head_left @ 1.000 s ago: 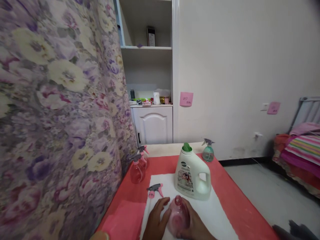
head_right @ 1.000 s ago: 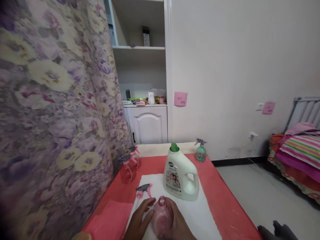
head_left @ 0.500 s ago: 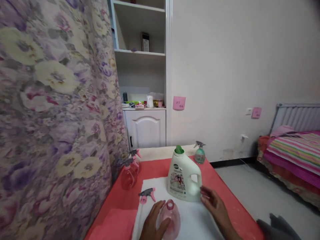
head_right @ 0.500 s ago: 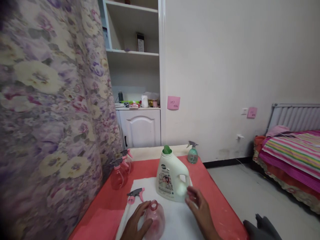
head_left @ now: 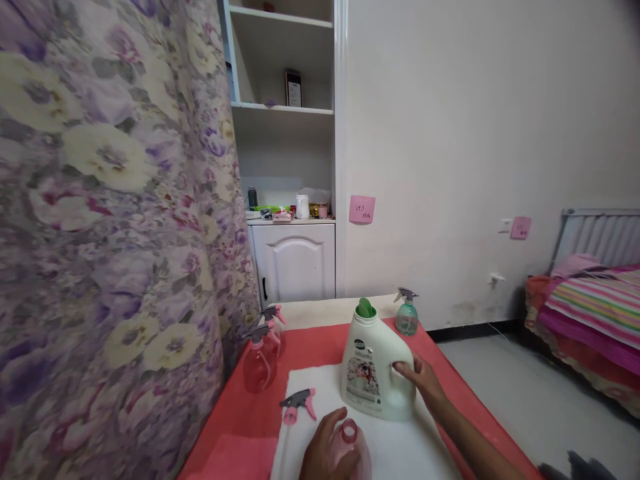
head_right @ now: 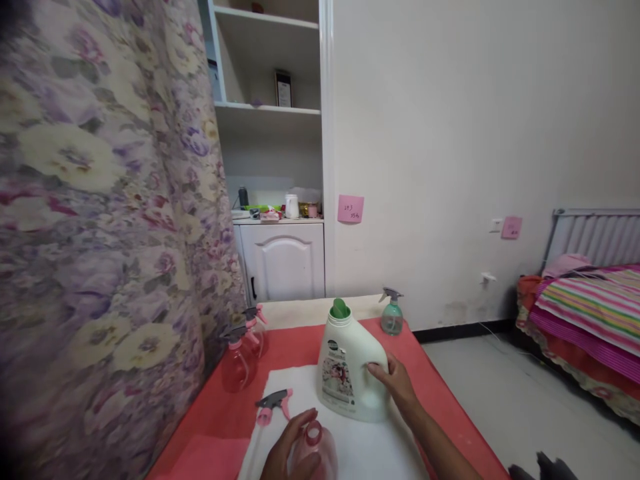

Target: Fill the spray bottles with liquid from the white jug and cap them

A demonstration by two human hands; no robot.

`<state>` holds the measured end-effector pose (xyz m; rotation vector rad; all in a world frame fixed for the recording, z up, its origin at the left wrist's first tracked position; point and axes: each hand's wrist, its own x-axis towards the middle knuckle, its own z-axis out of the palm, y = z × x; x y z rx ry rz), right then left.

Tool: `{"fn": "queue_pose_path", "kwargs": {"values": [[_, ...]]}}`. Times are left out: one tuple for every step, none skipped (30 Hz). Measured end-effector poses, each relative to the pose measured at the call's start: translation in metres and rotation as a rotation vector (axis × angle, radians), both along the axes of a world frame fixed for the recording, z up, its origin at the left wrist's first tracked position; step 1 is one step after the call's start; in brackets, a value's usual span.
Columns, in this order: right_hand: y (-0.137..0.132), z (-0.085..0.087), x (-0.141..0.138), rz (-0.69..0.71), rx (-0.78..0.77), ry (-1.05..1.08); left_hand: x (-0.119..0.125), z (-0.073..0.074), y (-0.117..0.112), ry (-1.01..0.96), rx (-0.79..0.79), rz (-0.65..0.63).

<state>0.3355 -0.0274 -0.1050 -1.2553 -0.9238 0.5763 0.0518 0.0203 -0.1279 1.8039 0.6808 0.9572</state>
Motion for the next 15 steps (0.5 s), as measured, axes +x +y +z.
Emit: {"fn": "queue_pose_path", "kwargs": {"values": [[0.003, 0.002, 0.002, 0.018, -0.015, -0.006, 0.002, 0.002, -0.001, -0.021, -0.033, 0.004], [0.005, 0.004, 0.004, 0.032, -0.032, -0.015, 0.005, 0.003, -0.001, -0.027, -0.065, 0.005], [0.007, 0.006, 0.005, 0.043, -0.050, -0.025, 0.007, 0.003, 0.000, -0.024, -0.094, 0.007], [0.009, 0.009, 0.006, 0.053, -0.067, -0.036, 0.009, 0.003, 0.000, -0.020, -0.117, 0.008], [0.011, 0.012, 0.006, 0.062, -0.082, -0.046, 0.011, 0.004, 0.001, -0.016, -0.134, 0.005], [0.013, 0.015, 0.006, 0.070, -0.095, -0.055, 0.012, 0.004, 0.003, -0.011, -0.145, -0.006], [0.015, 0.018, 0.004, 0.080, -0.106, -0.061, 0.013, 0.004, 0.004, -0.009, -0.148, -0.022], [0.017, 0.020, 0.002, 0.090, -0.114, -0.068, 0.014, 0.004, 0.006, -0.009, -0.145, -0.041], [0.019, 0.023, 0.000, 0.102, -0.122, -0.074, 0.014, 0.005, 0.007, -0.009, -0.139, -0.058], [0.022, 0.026, -0.004, 0.116, -0.131, -0.080, 0.014, 0.005, 0.008, -0.008, -0.133, -0.069], [0.024, 0.029, -0.007, 0.134, -0.140, -0.085, 0.014, 0.006, 0.008, -0.005, -0.126, -0.079], [0.026, 0.033, -0.010, 0.155, -0.151, -0.090, 0.014, 0.006, 0.009, -0.004, -0.121, -0.084], [0.027, 0.037, -0.014, 0.180, -0.162, -0.095, 0.013, 0.007, 0.008, -0.004, -0.119, -0.089], [0.028, 0.040, -0.017, 0.210, -0.174, -0.101, 0.012, 0.008, 0.007, -0.005, -0.119, -0.095], [0.028, 0.045, -0.021, 0.244, -0.184, -0.107, 0.011, 0.009, 0.006, -0.009, -0.119, -0.101]]}}
